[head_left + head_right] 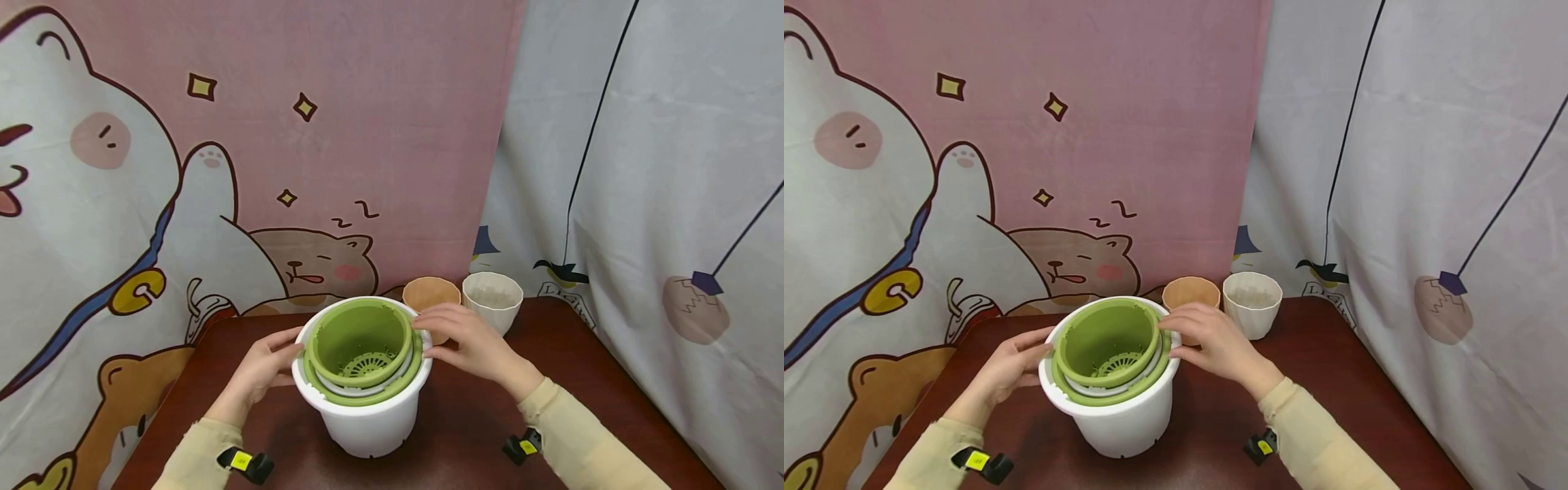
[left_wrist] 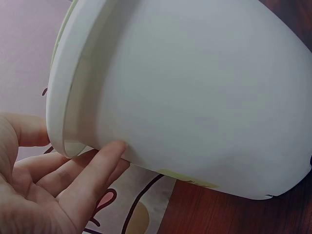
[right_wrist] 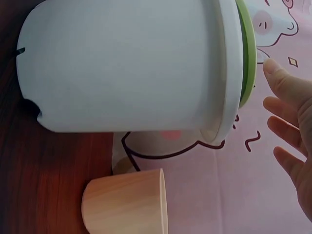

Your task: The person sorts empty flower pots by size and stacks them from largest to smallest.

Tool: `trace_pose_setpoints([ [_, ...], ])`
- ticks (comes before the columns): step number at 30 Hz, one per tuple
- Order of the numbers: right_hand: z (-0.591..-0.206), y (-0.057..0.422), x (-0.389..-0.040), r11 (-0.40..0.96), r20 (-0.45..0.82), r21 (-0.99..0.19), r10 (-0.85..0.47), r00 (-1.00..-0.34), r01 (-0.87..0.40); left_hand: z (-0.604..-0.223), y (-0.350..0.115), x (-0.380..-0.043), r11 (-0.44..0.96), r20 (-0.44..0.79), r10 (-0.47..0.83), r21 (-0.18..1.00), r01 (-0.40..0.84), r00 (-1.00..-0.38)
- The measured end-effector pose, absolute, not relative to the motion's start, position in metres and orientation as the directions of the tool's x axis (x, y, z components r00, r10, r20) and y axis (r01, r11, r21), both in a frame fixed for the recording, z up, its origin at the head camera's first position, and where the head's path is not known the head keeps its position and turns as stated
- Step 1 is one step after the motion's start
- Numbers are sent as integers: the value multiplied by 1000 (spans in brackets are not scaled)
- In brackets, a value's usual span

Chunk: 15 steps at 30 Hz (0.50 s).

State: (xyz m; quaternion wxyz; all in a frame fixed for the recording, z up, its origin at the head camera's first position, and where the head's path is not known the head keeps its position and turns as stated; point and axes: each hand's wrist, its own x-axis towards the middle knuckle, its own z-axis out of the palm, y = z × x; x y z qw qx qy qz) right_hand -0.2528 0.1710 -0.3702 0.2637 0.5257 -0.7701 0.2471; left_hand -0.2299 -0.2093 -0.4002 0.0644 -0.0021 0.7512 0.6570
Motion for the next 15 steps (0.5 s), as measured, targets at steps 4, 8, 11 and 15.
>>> trace_pose_setpoints([
  [4, -373, 177, -252, 365, 661, -124, -663, -351, -923, -400, -210, -230, 141, -99, 85, 986, -87, -991],
  [8, -376, 184, -252, 416, 658, -132, -642, -393, -900, -401, -210, -230, 137, -103, 82, 986, -91, -991],
  [11, -379, 188, -252, 454, 657, -140, -622, -426, -880, -401, -210, -230, 137, -105, 79, 986, -93, -991],
  [15, -381, 195, -252, 506, 652, -159, -591, -475, -848, -401, -210, -231, 142, -100, 82, 986, -88, -992],
])
